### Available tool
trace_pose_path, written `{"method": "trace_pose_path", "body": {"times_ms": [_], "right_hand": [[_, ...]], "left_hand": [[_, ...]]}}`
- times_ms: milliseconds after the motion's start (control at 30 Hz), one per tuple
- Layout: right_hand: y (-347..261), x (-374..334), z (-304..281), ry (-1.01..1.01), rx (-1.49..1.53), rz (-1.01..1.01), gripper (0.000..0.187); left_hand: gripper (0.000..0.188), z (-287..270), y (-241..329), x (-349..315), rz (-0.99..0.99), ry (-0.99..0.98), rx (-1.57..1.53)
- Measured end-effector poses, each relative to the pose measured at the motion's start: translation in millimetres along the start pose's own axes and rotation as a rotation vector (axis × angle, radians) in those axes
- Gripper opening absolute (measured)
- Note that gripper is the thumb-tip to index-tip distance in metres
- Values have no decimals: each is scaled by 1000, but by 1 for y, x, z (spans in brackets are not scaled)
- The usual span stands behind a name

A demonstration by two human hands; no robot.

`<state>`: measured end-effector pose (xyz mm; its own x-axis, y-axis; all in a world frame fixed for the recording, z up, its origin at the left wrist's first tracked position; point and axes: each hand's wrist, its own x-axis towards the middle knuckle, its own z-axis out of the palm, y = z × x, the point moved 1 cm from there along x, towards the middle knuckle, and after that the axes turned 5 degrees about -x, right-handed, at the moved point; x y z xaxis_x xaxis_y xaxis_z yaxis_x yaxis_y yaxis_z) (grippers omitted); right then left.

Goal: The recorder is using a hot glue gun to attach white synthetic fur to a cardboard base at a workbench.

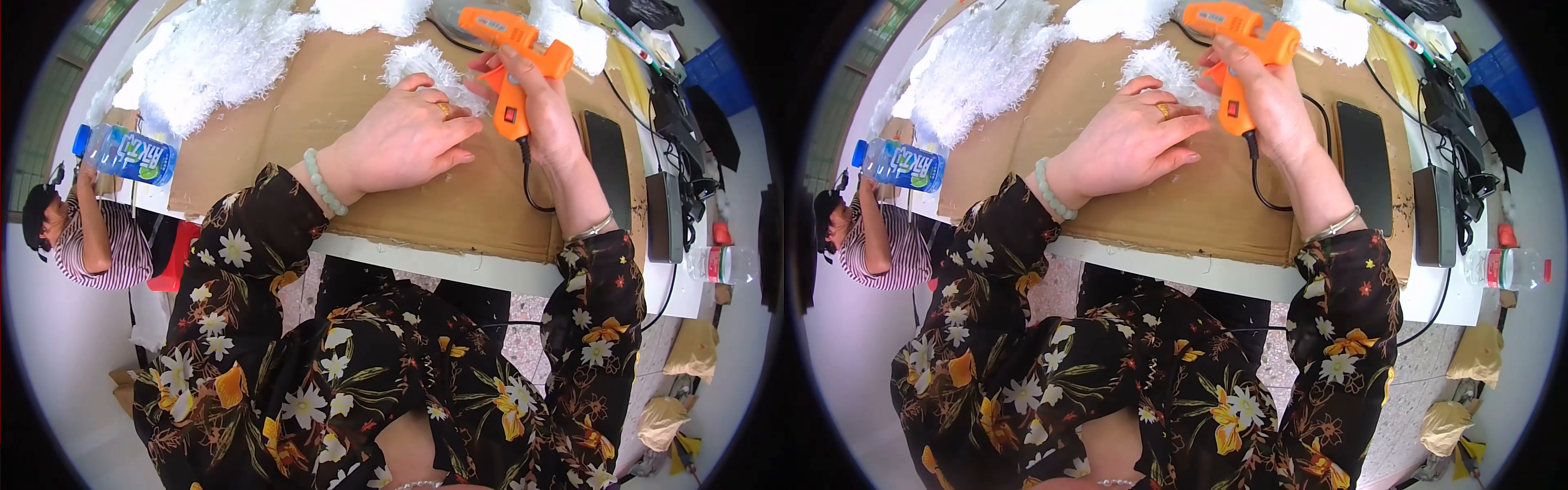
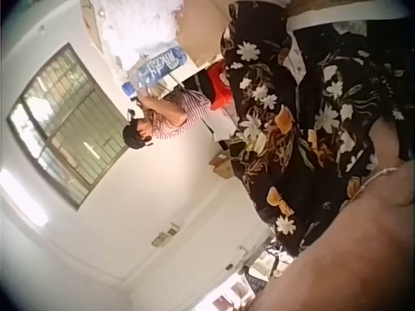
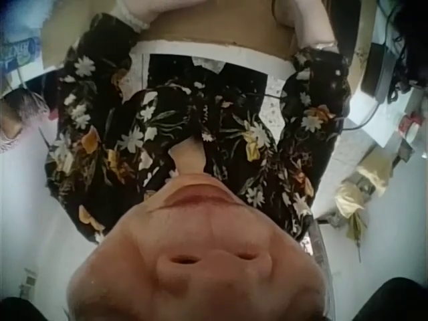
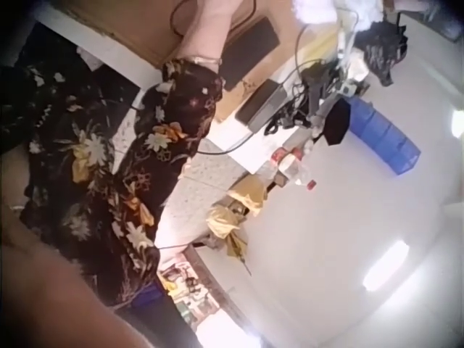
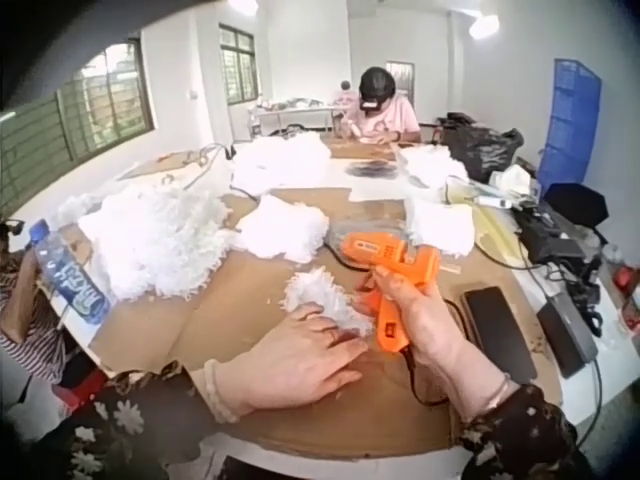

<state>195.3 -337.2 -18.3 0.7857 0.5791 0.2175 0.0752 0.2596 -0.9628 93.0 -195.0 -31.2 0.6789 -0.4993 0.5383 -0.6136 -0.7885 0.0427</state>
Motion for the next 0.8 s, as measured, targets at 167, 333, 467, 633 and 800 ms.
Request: {"method": "trace_pose_path", "body": {"times_ms": [167, 333, 467, 633, 800], "right_hand": [[-2, 8, 2, -9, -56, -2, 25], [5, 6, -5, 8, -32, 112, 24], [6, 3, -4, -2, -60, 109, 24], [-9, -1, -4, -13, -242, 50, 25], [-30, -7, -13, 112, -126, -110, 25]], "left_hand": [[24, -4, 8, 2, 7, 9, 43], [29, 0, 10, 6, -45, -111, 17], [29, 4, 9, 6, -46, -101, 20], [29, 1, 12, 4, -78, -100, 30], [20, 13, 4, 8, -15, 1, 39]]}}
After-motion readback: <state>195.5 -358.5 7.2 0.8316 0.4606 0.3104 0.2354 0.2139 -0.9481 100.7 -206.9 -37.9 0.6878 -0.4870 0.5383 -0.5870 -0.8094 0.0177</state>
